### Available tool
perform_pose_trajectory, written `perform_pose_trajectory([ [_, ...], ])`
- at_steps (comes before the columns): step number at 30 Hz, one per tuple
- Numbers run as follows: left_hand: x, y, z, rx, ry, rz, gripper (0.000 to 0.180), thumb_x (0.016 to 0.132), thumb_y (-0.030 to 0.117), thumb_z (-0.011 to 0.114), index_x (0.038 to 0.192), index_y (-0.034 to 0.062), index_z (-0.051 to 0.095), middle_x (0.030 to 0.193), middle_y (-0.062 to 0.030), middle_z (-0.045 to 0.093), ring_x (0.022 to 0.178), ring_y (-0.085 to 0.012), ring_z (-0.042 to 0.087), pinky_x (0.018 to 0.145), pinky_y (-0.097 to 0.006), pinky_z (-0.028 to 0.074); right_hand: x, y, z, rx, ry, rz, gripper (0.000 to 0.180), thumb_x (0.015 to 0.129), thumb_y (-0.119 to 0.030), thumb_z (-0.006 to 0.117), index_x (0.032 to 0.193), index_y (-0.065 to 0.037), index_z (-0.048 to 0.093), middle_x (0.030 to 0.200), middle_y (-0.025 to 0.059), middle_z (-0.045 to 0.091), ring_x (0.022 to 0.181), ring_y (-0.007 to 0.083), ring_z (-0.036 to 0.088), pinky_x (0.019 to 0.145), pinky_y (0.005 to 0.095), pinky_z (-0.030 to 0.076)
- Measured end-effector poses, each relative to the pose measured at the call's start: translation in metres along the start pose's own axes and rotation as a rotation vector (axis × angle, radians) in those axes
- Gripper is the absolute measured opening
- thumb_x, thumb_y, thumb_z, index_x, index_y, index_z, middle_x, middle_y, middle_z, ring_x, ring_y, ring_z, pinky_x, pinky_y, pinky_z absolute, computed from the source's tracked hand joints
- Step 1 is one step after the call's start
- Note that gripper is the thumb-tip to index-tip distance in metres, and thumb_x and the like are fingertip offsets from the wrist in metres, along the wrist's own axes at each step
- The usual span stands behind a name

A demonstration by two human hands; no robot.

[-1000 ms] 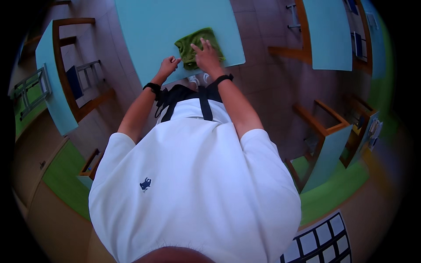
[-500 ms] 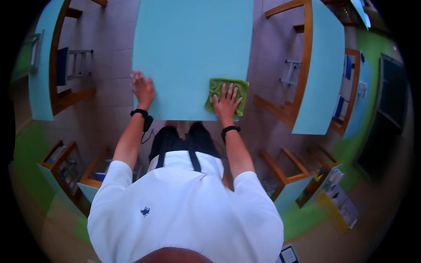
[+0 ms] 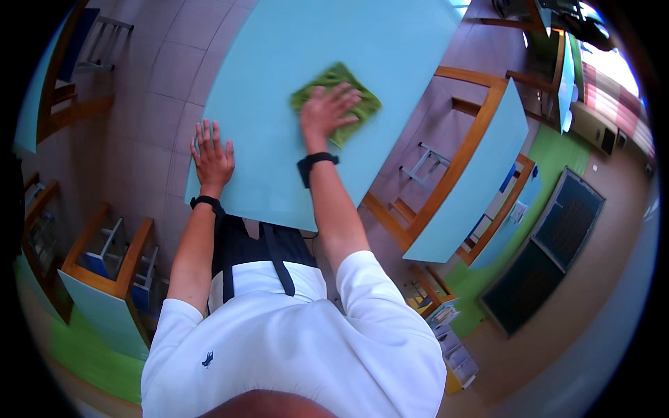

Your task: The person wipes down the frames of inverted desks with a cloth, wipes a windowsill, and then wipes several tables around the classroom.

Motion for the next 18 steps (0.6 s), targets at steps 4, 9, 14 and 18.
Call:
perform_pose_trajectory([
  [4, -0.009, -0.005, 0.002, -0.024, -0.031, -0.024, 0.061, 0.095, 0.037, 0.048, 0.147, 0.0118, 0.029, 0.154, -0.0093, 0.025, 0.143, -0.0271, 0.023, 0.112, -0.049, 0.023, -0.033, -0.116, 0.003, 0.076, 0.011, -0.542, 0.068, 0.097, -0.045, 0.039, 0.150, -0.008, 0.021, 0.157, 0.0189, 0.012, 0.147, 0.0336, 0.004, 0.111, 0.0651, 0.001],
  [9, 0.000, -0.005, 0.005, -0.010, -0.008, -0.015, 0.060, 0.094, 0.037, 0.050, 0.146, 0.0143, 0.031, 0.153, -0.0076, 0.026, 0.143, -0.0267, 0.023, 0.113, -0.049, 0.023, 0.010, -0.140, -0.005, 0.139, 0.055, -0.940, 0.058, 0.097, -0.043, 0.039, 0.146, -0.013, 0.034, 0.155, 0.0127, 0.022, 0.145, 0.0301, 0.017, 0.112, 0.0641, 0.006],
  [14, -0.006, -0.013, 0.007, 0.018, -0.010, -0.048, 0.059, 0.094, 0.038, 0.049, 0.147, 0.0166, 0.031, 0.153, -0.0062, 0.027, 0.143, -0.0261, 0.023, 0.113, -0.049, 0.022, 0.078, -0.129, -0.024, 0.143, 0.035, -1.018, 0.056, 0.096, -0.040, 0.041, 0.147, -0.020, 0.032, 0.154, 0.0098, 0.026, 0.143, 0.0290, 0.022, 0.113, 0.0588, 0.013],
  [18, 0.002, -0.003, 0.009, -0.025, 0.021, -0.027, 0.059, 0.094, 0.038, 0.047, 0.147, 0.0175, 0.030, 0.153, -0.0056, 0.027, 0.143, -0.0261, 0.022, 0.114, -0.048, 0.022, 0.153, -0.058, -0.030, 0.100, 0.081, -0.785, 0.057, 0.096, -0.040, 0.040, 0.149, -0.024, 0.027, 0.157, 0.0089, 0.021, 0.144, 0.0312, 0.017, 0.114, 0.0579, 0.011],
])
Point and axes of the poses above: each hand's wrist, its own x-axis towards the middle knuckle, its own z-axis out of the palm, y = z × x, the point moved 5 cm from there along x, towards the middle knuckle
